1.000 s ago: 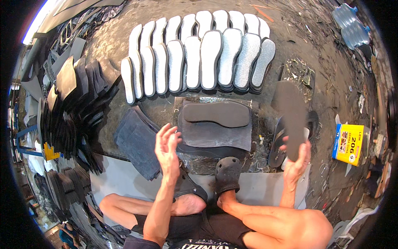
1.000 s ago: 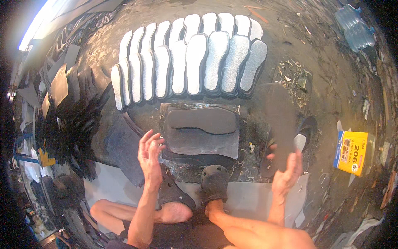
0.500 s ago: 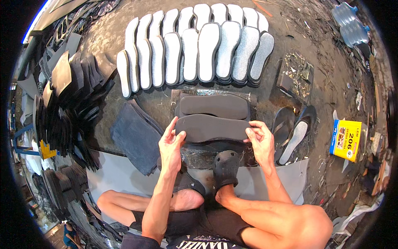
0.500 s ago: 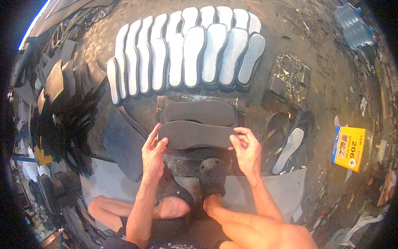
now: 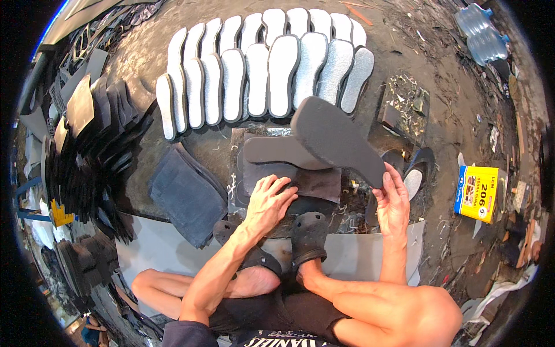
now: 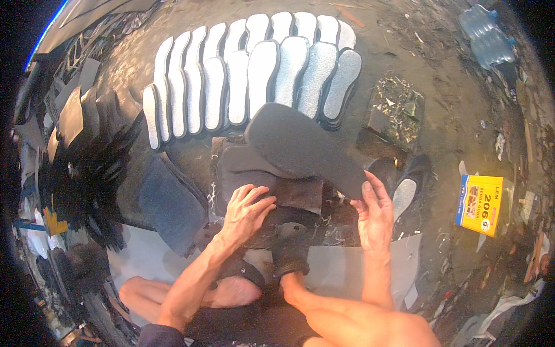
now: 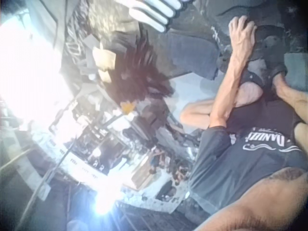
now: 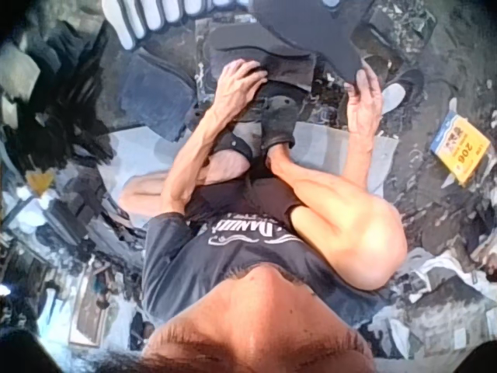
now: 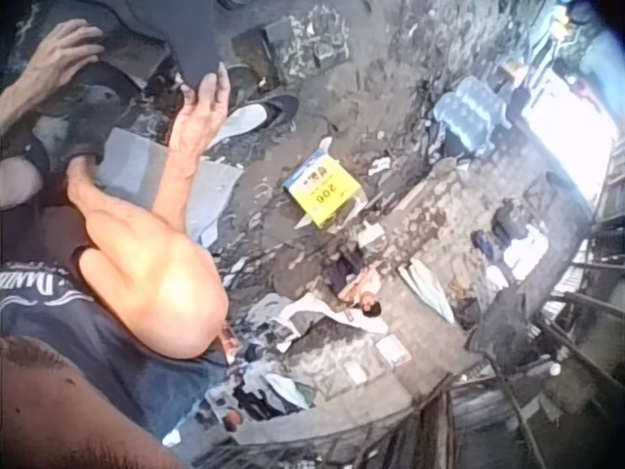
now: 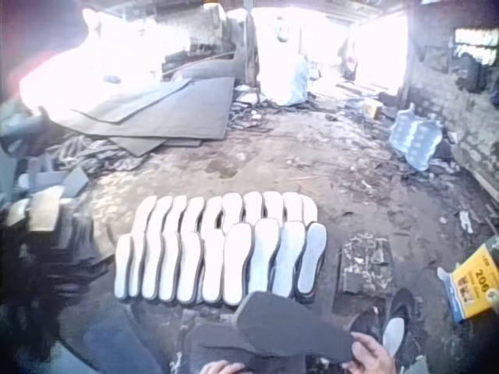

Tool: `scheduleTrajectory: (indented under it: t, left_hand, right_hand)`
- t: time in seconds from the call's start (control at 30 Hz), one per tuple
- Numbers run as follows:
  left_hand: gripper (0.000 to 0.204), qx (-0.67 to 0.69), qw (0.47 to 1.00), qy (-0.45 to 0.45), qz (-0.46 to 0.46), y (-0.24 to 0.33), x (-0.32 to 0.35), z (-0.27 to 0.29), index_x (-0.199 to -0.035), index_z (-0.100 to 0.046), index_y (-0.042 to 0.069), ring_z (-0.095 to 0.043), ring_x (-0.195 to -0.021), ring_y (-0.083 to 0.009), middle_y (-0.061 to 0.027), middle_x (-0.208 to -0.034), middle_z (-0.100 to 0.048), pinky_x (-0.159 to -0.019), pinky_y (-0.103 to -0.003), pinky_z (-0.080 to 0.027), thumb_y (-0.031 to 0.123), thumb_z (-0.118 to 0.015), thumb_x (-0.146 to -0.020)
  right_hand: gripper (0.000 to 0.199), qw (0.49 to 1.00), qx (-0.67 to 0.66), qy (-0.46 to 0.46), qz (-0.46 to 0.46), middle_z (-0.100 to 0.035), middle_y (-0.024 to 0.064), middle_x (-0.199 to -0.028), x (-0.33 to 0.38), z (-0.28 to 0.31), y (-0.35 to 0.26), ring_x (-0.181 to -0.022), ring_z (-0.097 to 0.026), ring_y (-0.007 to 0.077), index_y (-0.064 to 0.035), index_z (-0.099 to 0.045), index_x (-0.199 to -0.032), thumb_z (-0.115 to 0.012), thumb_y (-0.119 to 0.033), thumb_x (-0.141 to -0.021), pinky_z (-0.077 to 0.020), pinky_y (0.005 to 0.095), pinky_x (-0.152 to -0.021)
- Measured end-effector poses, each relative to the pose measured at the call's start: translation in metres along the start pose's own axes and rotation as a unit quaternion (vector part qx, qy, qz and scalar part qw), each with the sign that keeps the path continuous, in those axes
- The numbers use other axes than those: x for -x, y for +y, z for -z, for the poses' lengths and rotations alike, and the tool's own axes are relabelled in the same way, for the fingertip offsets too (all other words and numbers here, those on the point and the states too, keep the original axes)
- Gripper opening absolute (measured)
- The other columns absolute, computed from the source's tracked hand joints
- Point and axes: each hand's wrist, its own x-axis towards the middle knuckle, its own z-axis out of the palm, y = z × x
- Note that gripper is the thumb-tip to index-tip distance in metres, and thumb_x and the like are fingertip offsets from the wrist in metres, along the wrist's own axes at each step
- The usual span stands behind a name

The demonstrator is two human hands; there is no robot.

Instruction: The person sits on the floor and repeatedly picks up black shoe insoles, flips them over, and places them into a neat row of white insoles. The person handles the insoles one at a time, occasionally adjusting their position before stacking them.

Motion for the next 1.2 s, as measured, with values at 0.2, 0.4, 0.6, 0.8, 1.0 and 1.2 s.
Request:
scheduleTrajectory:
  t: [0.2,0.4,0.6,0.8,1.0,1.2]
  left_hand:
    - [0.025,0.144,0.961,-0.103,0.211,-0.011,-0.038,0.016,-0.113,-0.084,0.001,-0.072,-0.098,-0.0341,-0.0187,-0.103,-0.079,-0.091,-0.047,-0.056,0.022,-0.076,-0.101]
    - [0.038,0.221,0.898,-0.167,0.342,-0.014,-0.057,0.021,-0.112,-0.084,-0.002,-0.078,-0.091,-0.0329,-0.0245,-0.096,-0.081,-0.086,-0.045,-0.058,0.033,-0.074,-0.104]
    - [0.046,0.190,0.938,-0.177,0.230,-0.011,-0.039,0.029,-0.133,-0.077,0.003,-0.073,-0.118,-0.0290,-0.0206,-0.118,-0.078,-0.100,-0.045,-0.058,0.038,-0.074,-0.105]
    - [0.043,0.754,0.533,0.148,0.353,0.006,-0.005,0.061,-0.142,-0.068,0.003,-0.072,-0.119,-0.0251,-0.0126,-0.132,-0.075,-0.105,-0.043,-0.059,0.022,-0.079,-0.105]
    - [0.045,0.460,0.695,0.266,0.485,-0.002,0.035,0.038,-0.135,-0.074,-0.002,-0.075,-0.103,-0.0130,-0.0109,-0.121,-0.081,-0.088,-0.029,-0.061,0.012,-0.090,-0.096]
    - [0.043,0.371,0.739,0.256,0.501,-0.005,0.042,0.028,-0.133,-0.078,-0.005,-0.074,-0.099,-0.0104,-0.0103,-0.115,-0.083,-0.090,-0.024,-0.060,0.007,-0.091,-0.094]
  right_hand:
    - [0.039,1.000,0.000,-0.001,0.019,-0.069,-0.0044,-0.107,-0.004,-0.007,-0.008,-0.090,-0.069,0.0041,-0.0014,-0.067,-0.145,-0.075,-0.015,-0.109,-0.0665,0.0255,-0.079]
    - [0.038,1.000,0.012,-0.008,0.028,-0.073,-0.0013,-0.114,-0.012,-0.013,-0.013,-0.094,-0.070,0.0049,-0.0021,-0.068,-0.143,-0.076,-0.014,-0.108,-0.0663,0.0252,-0.078]
    - [0.038,0.999,0.030,-0.022,0.030,-0.075,0.0004,-0.113,-0.014,-0.007,-0.003,-0.094,-0.071,0.0061,-0.0027,-0.068,-0.143,-0.075,-0.015,-0.108,-0.0660,0.0270,-0.078]
    - [0.035,0.986,0.155,-0.036,0.040,-0.075,0.0010,-0.107,-0.007,-0.005,0.027,-0.092,-0.069,0.0071,-0.0032,-0.073,-0.140,-0.075,-0.018,-0.109,-0.0637,0.0286,-0.077]
    - [0.040,0.955,0.282,-0.088,0.033,-0.077,0.0089,-0.106,-0.002,-0.022,0.067,-0.081,-0.073,0.0122,0.0002,-0.074,-0.141,-0.079,-0.019,-0.106,-0.0628,0.0296,-0.076]
    - [0.039,0.925,0.367,-0.067,0.073,-0.073,0.0089,-0.106,-0.004,-0.027,0.072,-0.081,-0.075,0.0131,-0.0043,-0.077,-0.139,-0.083,-0.016,-0.102,-0.0619,0.0284,-0.075]
